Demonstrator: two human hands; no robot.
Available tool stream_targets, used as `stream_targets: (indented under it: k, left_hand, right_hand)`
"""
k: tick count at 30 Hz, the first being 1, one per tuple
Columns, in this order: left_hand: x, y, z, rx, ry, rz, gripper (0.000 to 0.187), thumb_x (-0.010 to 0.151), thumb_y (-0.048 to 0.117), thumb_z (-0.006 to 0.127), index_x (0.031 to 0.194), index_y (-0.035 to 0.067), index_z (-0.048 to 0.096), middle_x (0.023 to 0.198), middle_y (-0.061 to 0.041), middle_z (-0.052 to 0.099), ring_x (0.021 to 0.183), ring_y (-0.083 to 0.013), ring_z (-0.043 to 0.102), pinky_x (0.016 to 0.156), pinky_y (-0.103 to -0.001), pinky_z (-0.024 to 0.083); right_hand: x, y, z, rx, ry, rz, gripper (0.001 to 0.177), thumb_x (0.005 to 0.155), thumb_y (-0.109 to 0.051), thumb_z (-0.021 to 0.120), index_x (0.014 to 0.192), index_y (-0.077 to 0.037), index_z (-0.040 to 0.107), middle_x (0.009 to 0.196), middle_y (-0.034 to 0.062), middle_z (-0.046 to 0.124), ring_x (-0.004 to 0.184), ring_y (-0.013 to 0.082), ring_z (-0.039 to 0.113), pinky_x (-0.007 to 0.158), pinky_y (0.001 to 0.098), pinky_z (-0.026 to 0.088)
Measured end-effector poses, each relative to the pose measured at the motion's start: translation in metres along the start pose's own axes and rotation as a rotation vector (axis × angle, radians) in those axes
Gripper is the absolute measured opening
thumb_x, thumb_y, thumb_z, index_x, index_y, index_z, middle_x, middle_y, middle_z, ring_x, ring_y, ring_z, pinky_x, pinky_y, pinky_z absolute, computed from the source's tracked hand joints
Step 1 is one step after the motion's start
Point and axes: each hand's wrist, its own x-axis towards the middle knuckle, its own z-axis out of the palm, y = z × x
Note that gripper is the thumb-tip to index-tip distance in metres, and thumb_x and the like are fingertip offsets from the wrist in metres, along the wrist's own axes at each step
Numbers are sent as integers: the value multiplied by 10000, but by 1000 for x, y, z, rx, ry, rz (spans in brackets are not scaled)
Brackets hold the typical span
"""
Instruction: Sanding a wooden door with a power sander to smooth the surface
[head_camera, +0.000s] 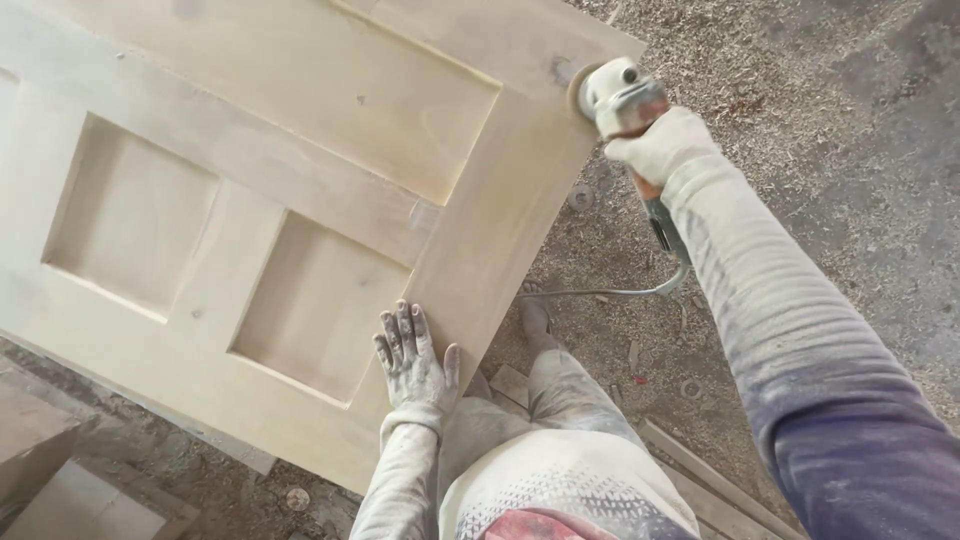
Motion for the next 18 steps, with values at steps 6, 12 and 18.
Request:
stream_targets:
  k: [6, 12, 18]
  left_hand:
    - [-2, 0, 3, 6, 130, 30, 906, 965, 536, 454, 1653, 57, 112, 1743, -137, 54, 1604, -390, -7, 1288, -582, 15]
    - [-8, -24, 9, -54, 176, 108, 920, 864, 351, 577, 1648, 73, 186, 1741, -118, 105, 1607, -368, 30, 1285, -555, 6]
    - [-89, -116, 9, -30, 259, 269, 727, 998, 332, 484, 1651, 138, 230, 1738, -35, 175, 1612, -313, 103, 1308, -506, 78]
  right_hand:
    - [-89, -63, -38, 382, -153, 377, 355, 924, -143, 708, 1267, -168, 620, 1040, 51, 676, 818, 155, 576, 766, 325, 530]
    - [-148, -14, 59, 4, -257, 120, 506, 806, -227, 820, 1232, -44, 615, 1133, 120, 734, 1017, 245, 706, 1018, 363, 551]
    - [-262, -2, 181, -309, -341, -40, 416, 823, -400, 764, 1112, -182, 560, 956, 34, 735, 867, 170, 732, 856, 336, 602]
